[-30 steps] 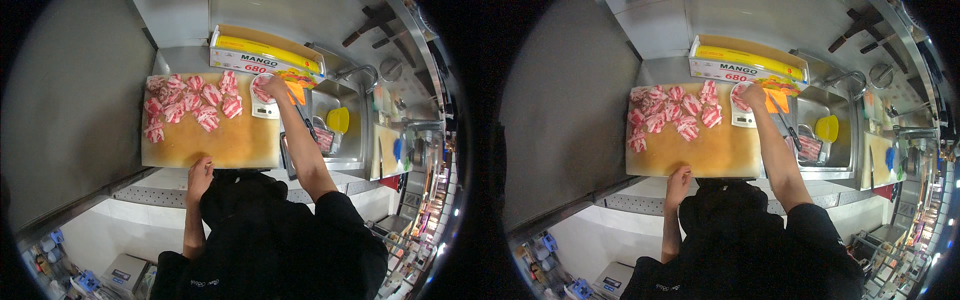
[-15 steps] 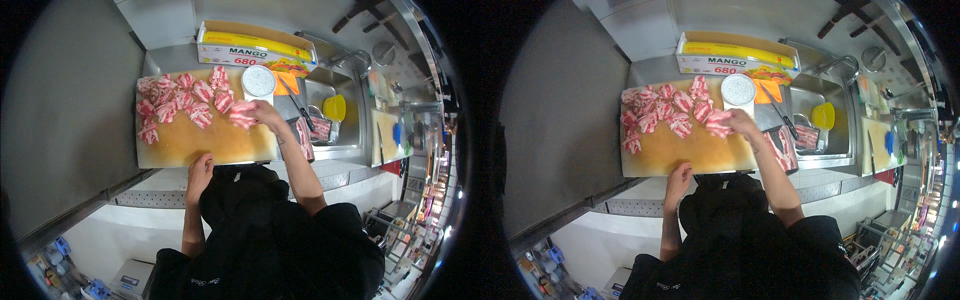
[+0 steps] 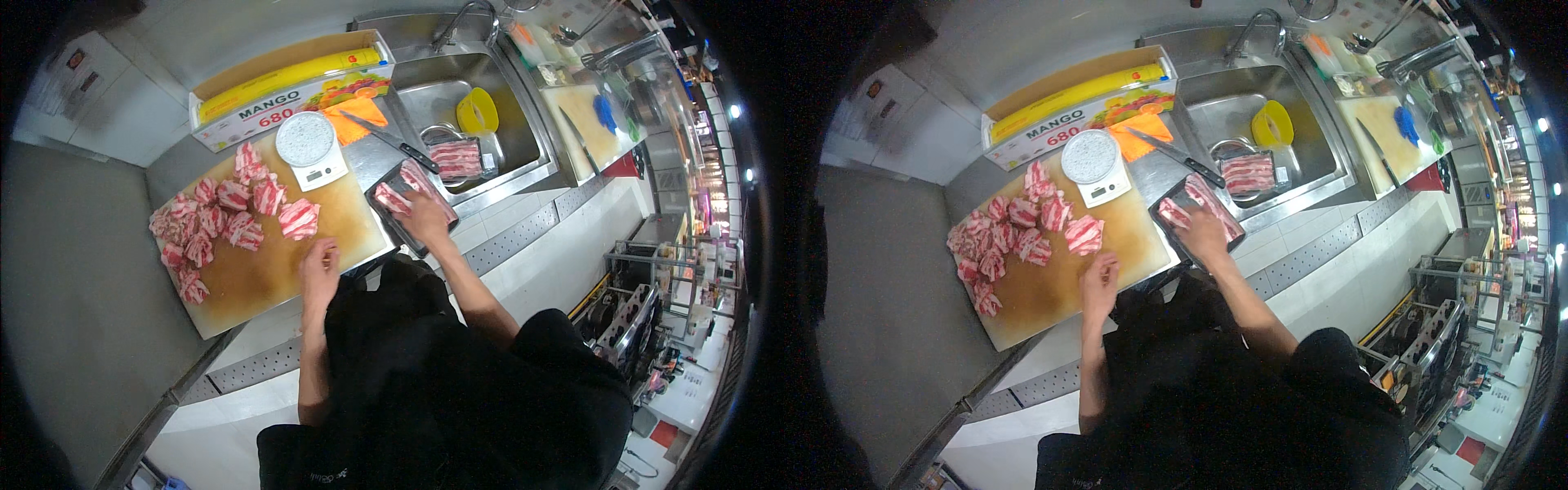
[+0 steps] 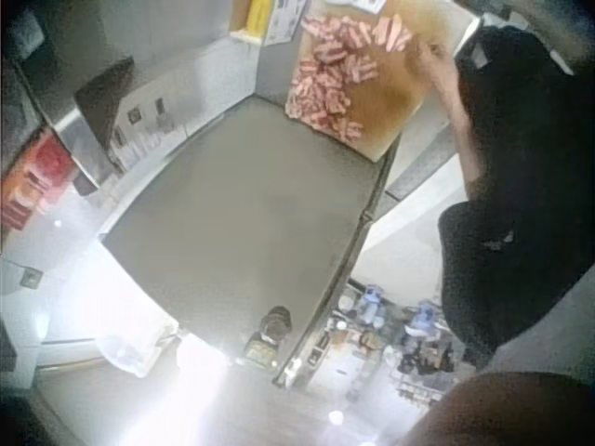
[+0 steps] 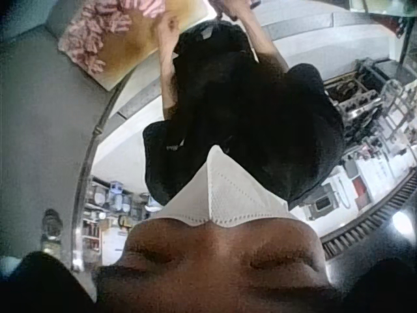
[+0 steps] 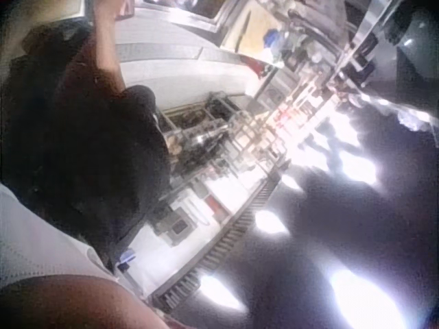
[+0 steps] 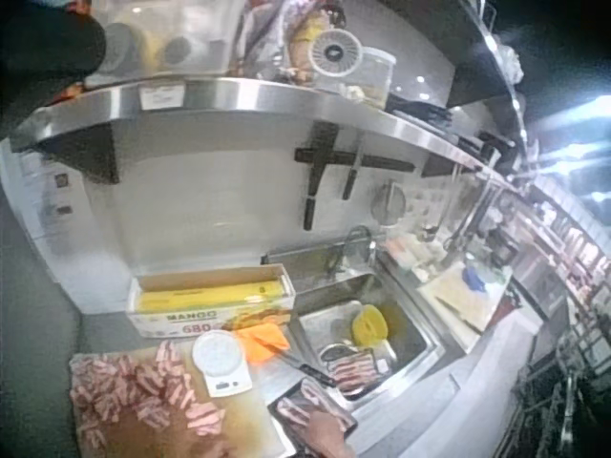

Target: The person arranges sliced meat on a tray, placing pieces one at a time from a cutting board. The person uses a digital scale to weigh portions of meat before arranging them.

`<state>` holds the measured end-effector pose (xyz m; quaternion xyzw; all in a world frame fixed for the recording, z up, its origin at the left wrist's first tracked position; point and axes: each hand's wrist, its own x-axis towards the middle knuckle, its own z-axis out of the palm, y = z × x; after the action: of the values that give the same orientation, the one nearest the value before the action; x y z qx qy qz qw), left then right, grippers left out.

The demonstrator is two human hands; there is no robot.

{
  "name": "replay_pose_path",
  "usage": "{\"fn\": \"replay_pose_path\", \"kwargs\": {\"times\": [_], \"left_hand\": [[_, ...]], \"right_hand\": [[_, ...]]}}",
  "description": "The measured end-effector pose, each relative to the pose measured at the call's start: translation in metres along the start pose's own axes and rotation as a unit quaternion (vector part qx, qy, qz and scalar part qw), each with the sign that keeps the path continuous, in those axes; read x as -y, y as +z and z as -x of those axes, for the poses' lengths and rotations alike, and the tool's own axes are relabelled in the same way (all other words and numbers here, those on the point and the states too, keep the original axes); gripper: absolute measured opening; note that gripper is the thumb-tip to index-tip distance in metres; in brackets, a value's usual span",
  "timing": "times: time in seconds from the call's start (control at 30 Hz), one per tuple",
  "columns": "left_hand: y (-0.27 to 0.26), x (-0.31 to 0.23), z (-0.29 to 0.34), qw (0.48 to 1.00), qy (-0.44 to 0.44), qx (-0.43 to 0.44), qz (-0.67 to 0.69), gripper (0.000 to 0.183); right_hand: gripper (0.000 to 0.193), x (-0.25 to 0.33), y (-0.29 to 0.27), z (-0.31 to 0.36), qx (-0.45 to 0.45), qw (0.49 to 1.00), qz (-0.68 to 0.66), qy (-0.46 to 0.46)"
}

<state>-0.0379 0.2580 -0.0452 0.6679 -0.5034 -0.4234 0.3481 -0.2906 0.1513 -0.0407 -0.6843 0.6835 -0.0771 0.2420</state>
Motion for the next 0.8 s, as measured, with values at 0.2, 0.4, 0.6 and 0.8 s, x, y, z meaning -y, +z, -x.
{"fn": "replay_pose_path", "kwargs": {"times": [0.2,0.4,0.6,0.8], "left_hand": [[0.110,-0.038,-0.017,0.983,0.085,0.156,-0.043,0.037],[0.144,-0.042,-0.010,0.936,0.204,0.183,-0.222,0.070],[0.140,-0.054,-0.012,0.955,0.159,0.178,-0.176,0.073],[0.142,-0.050,-0.017,0.969,0.148,0.135,-0.146,0.070]], "right_hand": [[0.094,-0.066,0.026,0.020,-0.109,0.992,0.053,-0.021],[0.085,-0.064,0.034,0.020,-0.162,0.986,0.033,-0.006],[0.064,-0.068,0.034,0.008,-0.114,0.993,0.011,0.024],[0.045,-0.057,0.034,0.008,-0.127,0.988,0.082,-0.039]]}}
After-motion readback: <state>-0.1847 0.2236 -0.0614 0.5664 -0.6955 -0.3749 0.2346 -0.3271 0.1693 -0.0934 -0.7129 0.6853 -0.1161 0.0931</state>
